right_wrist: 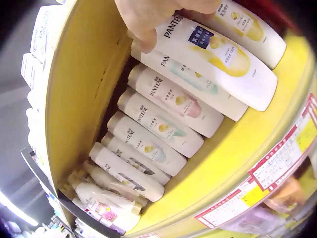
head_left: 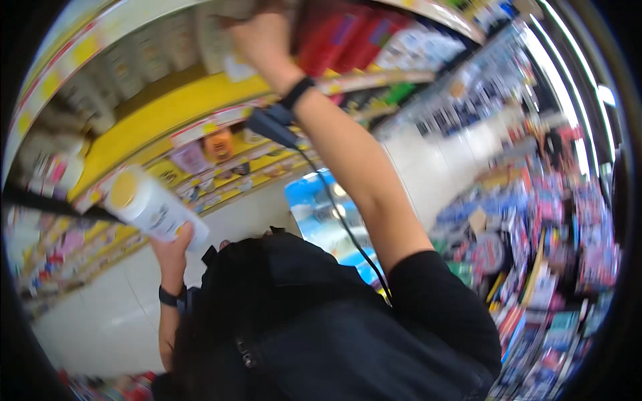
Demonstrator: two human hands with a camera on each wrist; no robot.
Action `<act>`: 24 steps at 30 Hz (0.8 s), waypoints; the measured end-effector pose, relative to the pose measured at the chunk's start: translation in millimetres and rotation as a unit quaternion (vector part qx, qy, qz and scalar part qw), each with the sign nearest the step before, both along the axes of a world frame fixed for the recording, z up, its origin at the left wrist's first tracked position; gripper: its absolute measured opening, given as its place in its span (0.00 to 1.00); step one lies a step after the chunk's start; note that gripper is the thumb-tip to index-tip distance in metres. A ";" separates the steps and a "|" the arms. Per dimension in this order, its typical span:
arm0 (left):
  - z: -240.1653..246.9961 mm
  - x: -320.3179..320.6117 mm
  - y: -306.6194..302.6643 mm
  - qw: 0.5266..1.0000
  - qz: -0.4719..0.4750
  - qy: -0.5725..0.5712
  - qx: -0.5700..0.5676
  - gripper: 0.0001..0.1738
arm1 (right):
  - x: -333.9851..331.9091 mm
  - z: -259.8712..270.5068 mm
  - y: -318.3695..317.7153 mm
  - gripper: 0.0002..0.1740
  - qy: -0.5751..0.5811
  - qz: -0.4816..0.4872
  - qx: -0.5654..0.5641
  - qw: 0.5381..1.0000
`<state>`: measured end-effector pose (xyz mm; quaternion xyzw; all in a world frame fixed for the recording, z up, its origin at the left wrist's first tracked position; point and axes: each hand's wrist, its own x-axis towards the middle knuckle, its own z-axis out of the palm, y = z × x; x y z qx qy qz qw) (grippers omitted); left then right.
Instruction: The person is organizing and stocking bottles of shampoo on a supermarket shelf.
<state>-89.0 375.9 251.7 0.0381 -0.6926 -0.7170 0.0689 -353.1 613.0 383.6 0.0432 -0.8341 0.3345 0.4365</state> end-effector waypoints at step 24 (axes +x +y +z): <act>-9.0 -10.6 -1.2 0.995 -0.063 -0.039 -0.068 0.21 | 80.6 -12.4 3.8 0.43 0.242 0.186 -0.101 0.947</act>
